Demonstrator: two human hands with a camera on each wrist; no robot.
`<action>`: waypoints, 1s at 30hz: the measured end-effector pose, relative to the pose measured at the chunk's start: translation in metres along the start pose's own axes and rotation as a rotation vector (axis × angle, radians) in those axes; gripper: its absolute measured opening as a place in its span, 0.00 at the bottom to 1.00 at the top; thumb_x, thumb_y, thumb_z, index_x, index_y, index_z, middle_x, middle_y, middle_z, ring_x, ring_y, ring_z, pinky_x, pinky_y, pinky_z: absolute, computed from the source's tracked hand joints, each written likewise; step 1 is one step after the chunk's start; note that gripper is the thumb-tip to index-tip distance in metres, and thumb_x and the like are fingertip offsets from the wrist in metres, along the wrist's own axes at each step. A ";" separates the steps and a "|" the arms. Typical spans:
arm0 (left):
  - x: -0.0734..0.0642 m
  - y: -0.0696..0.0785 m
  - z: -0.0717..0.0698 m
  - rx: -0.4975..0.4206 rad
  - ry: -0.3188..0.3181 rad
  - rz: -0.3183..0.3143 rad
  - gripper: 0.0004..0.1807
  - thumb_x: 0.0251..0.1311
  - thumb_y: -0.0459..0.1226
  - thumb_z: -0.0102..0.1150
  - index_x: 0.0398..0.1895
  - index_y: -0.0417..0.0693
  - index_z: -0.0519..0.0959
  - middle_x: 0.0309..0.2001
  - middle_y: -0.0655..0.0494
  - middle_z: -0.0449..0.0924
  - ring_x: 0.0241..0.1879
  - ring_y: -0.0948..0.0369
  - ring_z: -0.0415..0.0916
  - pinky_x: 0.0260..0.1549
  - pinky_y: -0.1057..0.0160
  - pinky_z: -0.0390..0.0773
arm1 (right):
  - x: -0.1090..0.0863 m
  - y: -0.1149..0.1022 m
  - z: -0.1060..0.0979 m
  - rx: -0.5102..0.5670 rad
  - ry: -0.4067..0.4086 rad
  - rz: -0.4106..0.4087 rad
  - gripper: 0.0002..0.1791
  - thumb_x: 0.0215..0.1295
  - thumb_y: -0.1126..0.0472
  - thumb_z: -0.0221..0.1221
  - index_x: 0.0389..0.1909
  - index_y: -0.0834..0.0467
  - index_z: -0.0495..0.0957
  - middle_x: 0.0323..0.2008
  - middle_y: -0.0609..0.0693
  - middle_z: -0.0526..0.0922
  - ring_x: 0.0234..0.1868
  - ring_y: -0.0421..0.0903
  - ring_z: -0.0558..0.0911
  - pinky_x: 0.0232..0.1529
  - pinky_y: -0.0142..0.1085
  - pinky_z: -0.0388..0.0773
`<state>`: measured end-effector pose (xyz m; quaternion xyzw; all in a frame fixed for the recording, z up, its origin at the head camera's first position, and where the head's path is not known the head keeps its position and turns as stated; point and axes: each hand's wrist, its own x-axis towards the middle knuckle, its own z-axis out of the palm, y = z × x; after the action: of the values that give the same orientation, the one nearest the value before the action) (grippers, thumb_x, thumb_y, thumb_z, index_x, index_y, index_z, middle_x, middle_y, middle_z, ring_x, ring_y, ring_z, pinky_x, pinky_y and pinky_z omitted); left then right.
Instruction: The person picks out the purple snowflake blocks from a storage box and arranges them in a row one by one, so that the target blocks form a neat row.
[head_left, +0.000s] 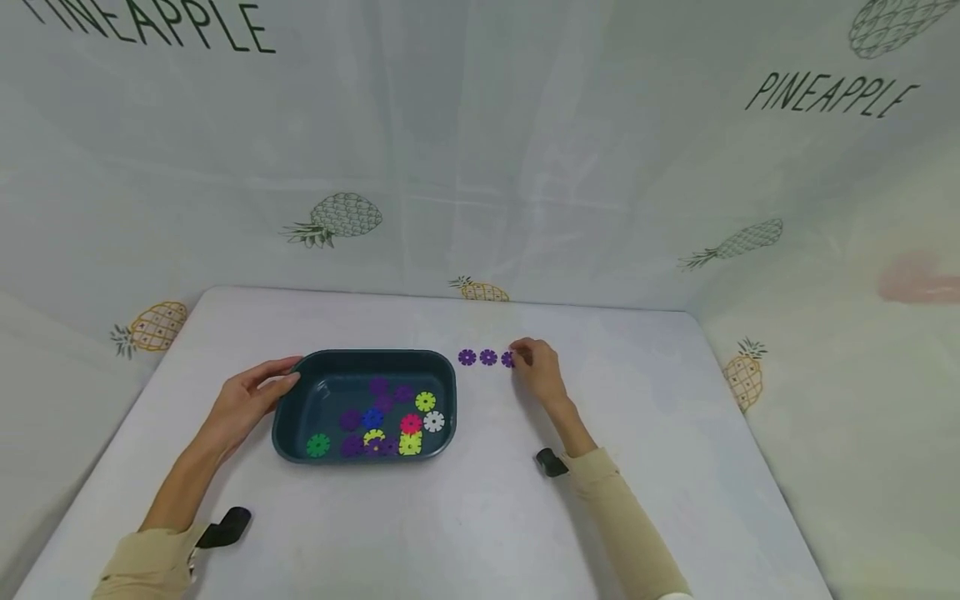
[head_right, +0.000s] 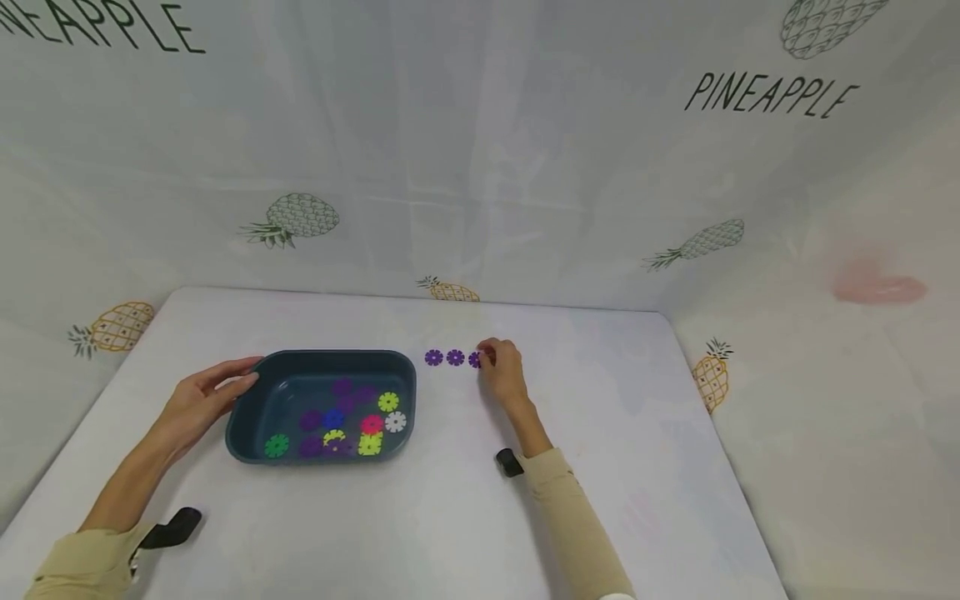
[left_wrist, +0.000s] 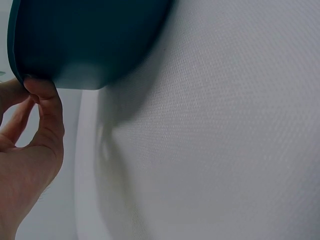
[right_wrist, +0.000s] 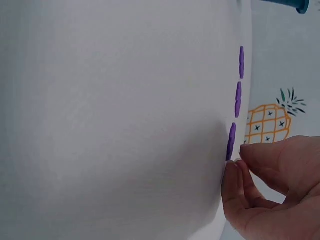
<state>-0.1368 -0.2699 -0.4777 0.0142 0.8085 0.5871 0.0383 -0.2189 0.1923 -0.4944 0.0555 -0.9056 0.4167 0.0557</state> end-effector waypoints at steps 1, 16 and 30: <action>0.000 0.000 0.000 0.001 0.000 0.000 0.28 0.75 0.45 0.58 0.71 0.39 0.71 0.54 0.67 0.74 0.46 0.74 0.79 0.44 0.76 0.78 | -0.001 0.000 0.000 0.000 0.003 -0.004 0.10 0.70 0.73 0.60 0.49 0.69 0.82 0.45 0.64 0.82 0.47 0.59 0.83 0.53 0.49 0.80; 0.001 -0.002 0.000 0.018 0.004 -0.010 0.29 0.75 0.46 0.57 0.72 0.39 0.70 0.53 0.68 0.74 0.45 0.75 0.78 0.44 0.77 0.78 | -0.009 -0.037 0.000 -0.002 -0.037 -0.163 0.08 0.70 0.71 0.60 0.46 0.69 0.82 0.40 0.60 0.83 0.43 0.54 0.82 0.48 0.45 0.83; 0.001 -0.001 0.000 0.028 0.011 -0.009 0.30 0.75 0.47 0.57 0.72 0.39 0.71 0.53 0.67 0.74 0.45 0.75 0.79 0.43 0.77 0.78 | -0.010 -0.080 0.011 0.022 -0.158 -0.277 0.08 0.72 0.69 0.61 0.48 0.66 0.82 0.41 0.56 0.83 0.40 0.49 0.80 0.45 0.39 0.81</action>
<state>-0.1373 -0.2705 -0.4786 0.0076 0.8168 0.5757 0.0362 -0.1976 0.1328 -0.4428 0.2131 -0.8862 0.4093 0.0406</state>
